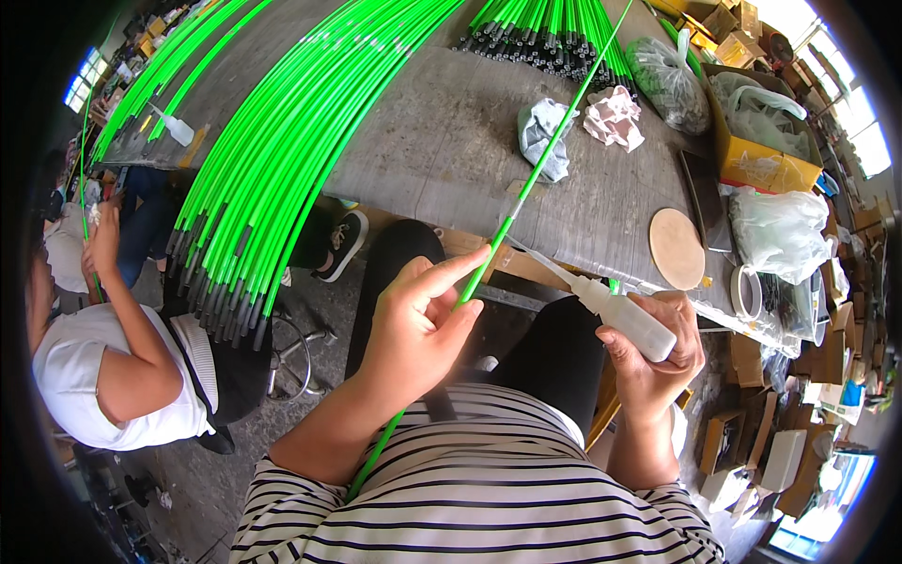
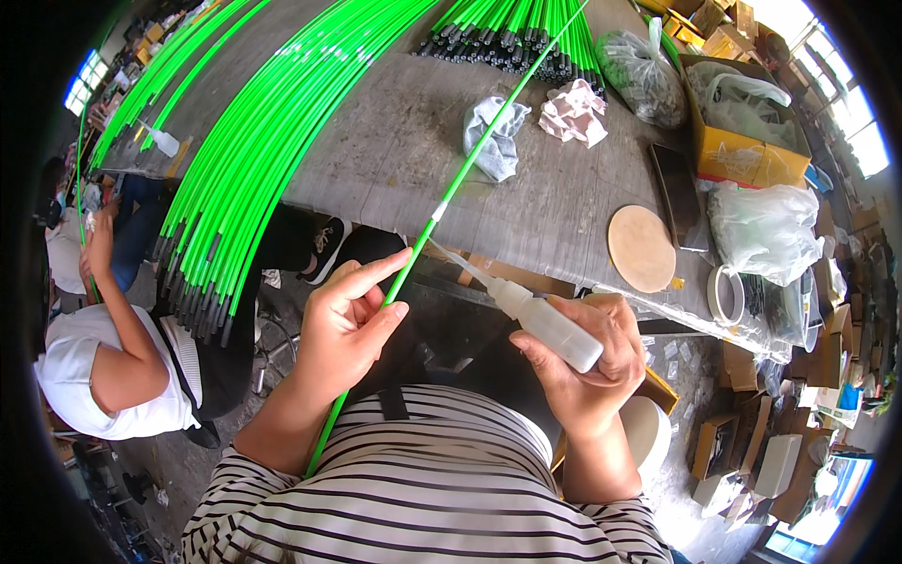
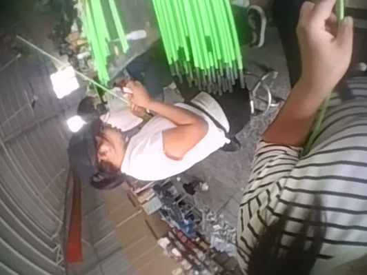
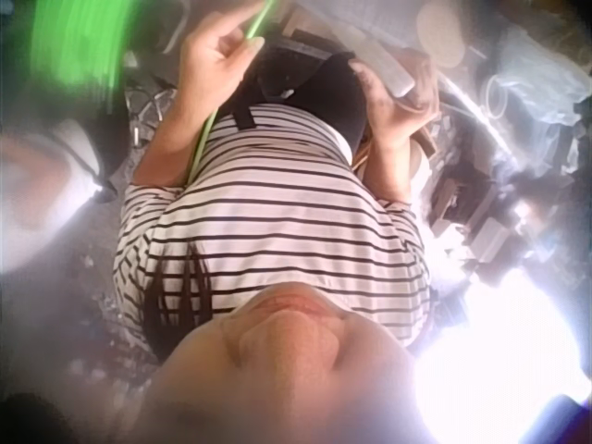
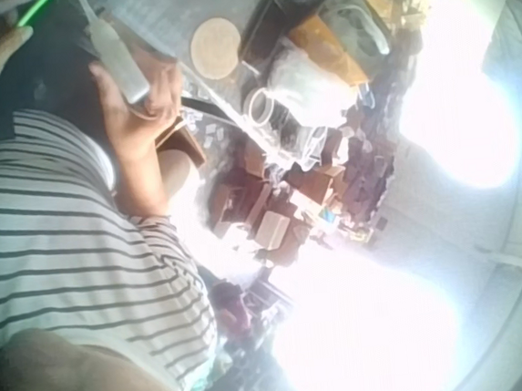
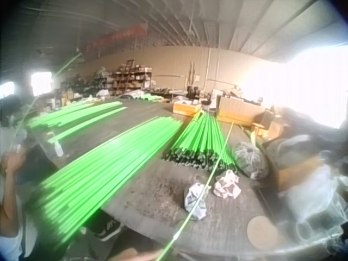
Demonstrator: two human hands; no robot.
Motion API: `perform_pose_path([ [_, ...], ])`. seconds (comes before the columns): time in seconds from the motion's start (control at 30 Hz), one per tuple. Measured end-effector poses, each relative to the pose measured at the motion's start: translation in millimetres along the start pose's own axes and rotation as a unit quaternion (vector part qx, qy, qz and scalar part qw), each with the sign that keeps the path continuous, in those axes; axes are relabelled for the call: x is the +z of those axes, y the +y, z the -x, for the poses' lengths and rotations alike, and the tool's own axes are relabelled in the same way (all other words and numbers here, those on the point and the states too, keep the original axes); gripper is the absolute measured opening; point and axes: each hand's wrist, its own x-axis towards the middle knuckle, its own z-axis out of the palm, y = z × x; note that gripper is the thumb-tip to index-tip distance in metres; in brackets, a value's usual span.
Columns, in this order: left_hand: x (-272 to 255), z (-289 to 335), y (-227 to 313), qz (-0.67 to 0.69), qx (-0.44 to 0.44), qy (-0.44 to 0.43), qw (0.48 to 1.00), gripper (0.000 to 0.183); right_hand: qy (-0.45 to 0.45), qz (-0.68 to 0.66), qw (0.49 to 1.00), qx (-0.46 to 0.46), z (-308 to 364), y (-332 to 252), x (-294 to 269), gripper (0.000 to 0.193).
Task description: The person applies adhesive from a bottle onto green rods and then uses a small cloth to wipe the adhesive along the rod surface before placing them back on the table.
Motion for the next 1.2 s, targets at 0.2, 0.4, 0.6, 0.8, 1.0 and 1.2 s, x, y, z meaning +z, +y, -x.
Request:
perform_pose_path([
  [0.2, -1, 0, 0, -0.012, 0.014, -0.001, 1.0, 0.046, -0.006, 0.015, 1.0, -0.012, -3, -5, -1, 0.039],
  [0.4, 0, -1, 5, -0.011, 0.005, -0.004, 1.0, 0.047, -0.005, 0.019, 1.0, -0.016, -5, -6, -3, 0.038],
  [0.6, 0, -1, 3, -0.017, 0.012, -0.005, 1.0, 0.048, -0.006, 0.019, 1.0, -0.016, -5, -6, -3, 0.038],
  [0.8, -1, -1, 4, -0.001, 0.003, -0.008, 1.0, 0.046, -0.005, 0.016, 1.0, -0.025, -3, -4, -3, 0.038],
  [1.0, -4, -2, 10, 0.092, -0.053, -0.037, 0.994, 0.041, -0.005, 0.019, 1.0, -0.02, -2, -4, -3, 0.038],
  [1.2, -8, -2, 4, 0.199, -0.099, -0.065, 0.973, 0.035, -0.015, 0.02, 1.0, 0.001, -2, -7, -3, 0.035],
])
